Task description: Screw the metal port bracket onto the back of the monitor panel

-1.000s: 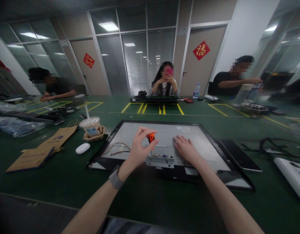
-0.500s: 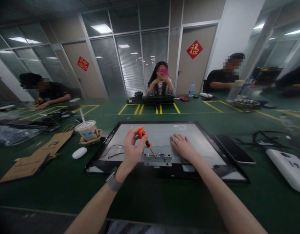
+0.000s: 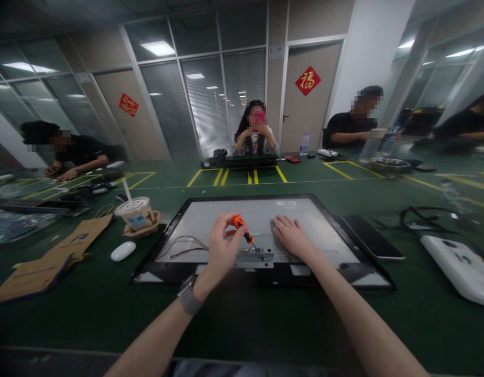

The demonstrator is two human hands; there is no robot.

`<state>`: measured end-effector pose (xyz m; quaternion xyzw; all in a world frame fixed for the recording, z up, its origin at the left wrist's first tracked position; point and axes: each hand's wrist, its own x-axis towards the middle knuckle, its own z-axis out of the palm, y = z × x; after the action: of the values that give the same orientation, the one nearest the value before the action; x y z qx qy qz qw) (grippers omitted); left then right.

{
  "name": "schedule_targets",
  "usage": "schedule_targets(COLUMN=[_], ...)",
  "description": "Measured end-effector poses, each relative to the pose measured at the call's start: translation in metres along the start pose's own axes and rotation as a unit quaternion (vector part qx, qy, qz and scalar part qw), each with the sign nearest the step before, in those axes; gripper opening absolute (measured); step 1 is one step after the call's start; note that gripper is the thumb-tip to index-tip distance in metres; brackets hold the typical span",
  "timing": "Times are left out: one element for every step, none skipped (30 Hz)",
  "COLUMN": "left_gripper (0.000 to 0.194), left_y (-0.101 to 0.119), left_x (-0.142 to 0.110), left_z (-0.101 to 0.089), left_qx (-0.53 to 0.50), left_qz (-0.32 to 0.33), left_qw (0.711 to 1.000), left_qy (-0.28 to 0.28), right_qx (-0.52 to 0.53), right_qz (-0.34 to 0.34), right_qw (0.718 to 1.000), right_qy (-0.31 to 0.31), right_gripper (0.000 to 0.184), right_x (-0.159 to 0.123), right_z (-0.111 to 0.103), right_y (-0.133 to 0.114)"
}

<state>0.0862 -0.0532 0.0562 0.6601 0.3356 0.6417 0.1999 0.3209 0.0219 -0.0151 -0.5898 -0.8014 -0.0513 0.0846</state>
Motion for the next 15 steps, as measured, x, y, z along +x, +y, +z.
schedule_targets(left_gripper=[0.023, 0.023, 0.023, 0.023, 0.023, 0.023, 0.024, 0.024, 0.026, 0.028, 0.030, 0.030, 0.029, 0.027, 0.023], left_y=[0.000, 0.000, 0.001, 0.001, 0.001, 0.001, 0.002, 0.002, 0.003, 0.004, 0.005, 0.006, 0.008, 0.009, 0.010], left_x=[0.000, 0.000, 0.000, 0.000, 0.001, 0.001, 0.002, 0.002, 0.003, 0.003, 0.003, 0.003, 0.003, 0.003, 0.004], left_z=[0.000, 0.000, 0.000, 0.000, 0.000, 0.000, 0.000, -0.001, -0.001, -0.001, 0.000, 0.000, 0.000, 0.000, 0.000], left_qx=[0.000, 0.001, 0.001, 0.002, 0.002, 0.002, 0.000, -0.005, -0.014, -0.027, -0.043, -0.056, -0.063, -0.060, -0.051], left_qz=[0.001, 0.002, 0.003, 0.004, 0.005, 0.007, 0.008, 0.010, 0.009, 0.007, 0.003, 0.001, 0.003, 0.011, 0.025], left_qw=[1.000, 1.000, 1.000, 1.000, 1.000, 1.000, 0.999, 0.998, 0.996, 0.993, 0.990, 0.988, 0.987, 0.987, 0.989], left_qy=[-0.003, -0.005, -0.007, -0.011, -0.017, -0.028, -0.044, -0.065, -0.089, -0.112, -0.131, -0.144, -0.149, -0.146, -0.136], right_qx=[0.000, 0.001, 0.002, 0.004, 0.006, 0.008, 0.009, 0.009, 0.009, 0.008, 0.006, 0.005, 0.005, 0.006, 0.008], right_qz=[0.000, 0.000, -0.001, -0.002, -0.002, -0.002, -0.002, -0.001, -0.002, -0.003, -0.003, -0.002, 0.000, 0.003, 0.005], right_qw=[1.000, 1.000, 1.000, 1.000, 1.000, 1.000, 1.000, 1.000, 1.000, 1.000, 1.000, 1.000, 1.000, 1.000, 1.000], right_qy=[-0.001, -0.001, -0.002, -0.002, -0.003, -0.003, -0.002, 0.000, 0.002, 0.003, 0.003, 0.002, 0.000, -0.002, -0.004], right_gripper=[0.050, 0.050, 0.050, 0.050, 0.050, 0.050, 0.050, 0.050, 0.050, 0.050, 0.050, 0.050, 0.050, 0.050, 0.051], right_x=[0.000, 0.000, -0.001, -0.001, -0.001, -0.001, -0.001, -0.001, 0.000, 0.000, 0.000, 0.001, 0.001, 0.002, 0.002], right_z=[-0.001, -0.002, -0.003, -0.004, -0.004, -0.004, -0.004, -0.003, -0.003, -0.002, -0.002, -0.001, -0.001, 0.000, 0.000], right_y=[-0.001, -0.001, -0.002, -0.002, -0.002, -0.002, -0.002, -0.002, -0.002, -0.002, -0.002, -0.002, -0.001, -0.001, -0.001])
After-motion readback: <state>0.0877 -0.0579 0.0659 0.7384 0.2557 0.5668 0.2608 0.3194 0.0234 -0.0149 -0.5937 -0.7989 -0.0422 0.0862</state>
